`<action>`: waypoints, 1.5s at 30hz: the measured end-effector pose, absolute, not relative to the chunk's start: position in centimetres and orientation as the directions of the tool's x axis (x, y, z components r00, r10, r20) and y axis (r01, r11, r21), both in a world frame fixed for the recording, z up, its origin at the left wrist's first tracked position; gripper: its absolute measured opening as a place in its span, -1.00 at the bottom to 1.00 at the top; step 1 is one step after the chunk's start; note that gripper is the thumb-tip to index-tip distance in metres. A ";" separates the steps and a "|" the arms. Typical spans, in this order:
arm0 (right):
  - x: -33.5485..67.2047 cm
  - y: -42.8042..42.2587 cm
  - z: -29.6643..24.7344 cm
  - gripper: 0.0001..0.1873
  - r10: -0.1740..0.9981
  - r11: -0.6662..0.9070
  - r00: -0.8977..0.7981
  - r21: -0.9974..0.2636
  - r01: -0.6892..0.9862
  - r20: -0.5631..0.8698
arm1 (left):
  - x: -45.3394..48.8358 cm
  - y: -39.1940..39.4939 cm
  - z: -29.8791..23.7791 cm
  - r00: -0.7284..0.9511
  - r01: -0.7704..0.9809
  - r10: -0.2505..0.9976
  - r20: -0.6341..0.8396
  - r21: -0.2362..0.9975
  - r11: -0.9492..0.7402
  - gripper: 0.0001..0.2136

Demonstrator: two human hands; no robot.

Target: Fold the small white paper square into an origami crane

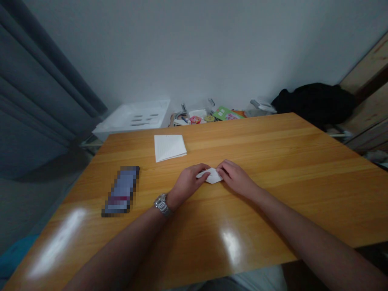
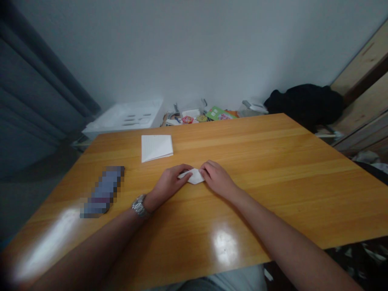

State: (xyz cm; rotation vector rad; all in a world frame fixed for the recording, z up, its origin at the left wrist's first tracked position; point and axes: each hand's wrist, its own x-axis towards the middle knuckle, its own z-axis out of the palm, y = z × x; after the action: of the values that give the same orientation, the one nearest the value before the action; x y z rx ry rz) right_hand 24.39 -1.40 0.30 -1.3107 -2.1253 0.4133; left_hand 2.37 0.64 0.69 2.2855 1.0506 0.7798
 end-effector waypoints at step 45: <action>24.2 -1.4 0.5 -0.89 0.742 0.670 -0.515 -0.433 0.603 0.430 | 2.1 0.8 0.4 0.673 0.525 0.668 0.317 0.430 -0.734 -0.87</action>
State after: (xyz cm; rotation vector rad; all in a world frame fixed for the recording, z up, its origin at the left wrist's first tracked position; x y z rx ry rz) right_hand 24.15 -1.40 0.48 -1.0343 -2.2886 0.3055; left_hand 2.11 0.85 0.36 2.5865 0.9486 0.6658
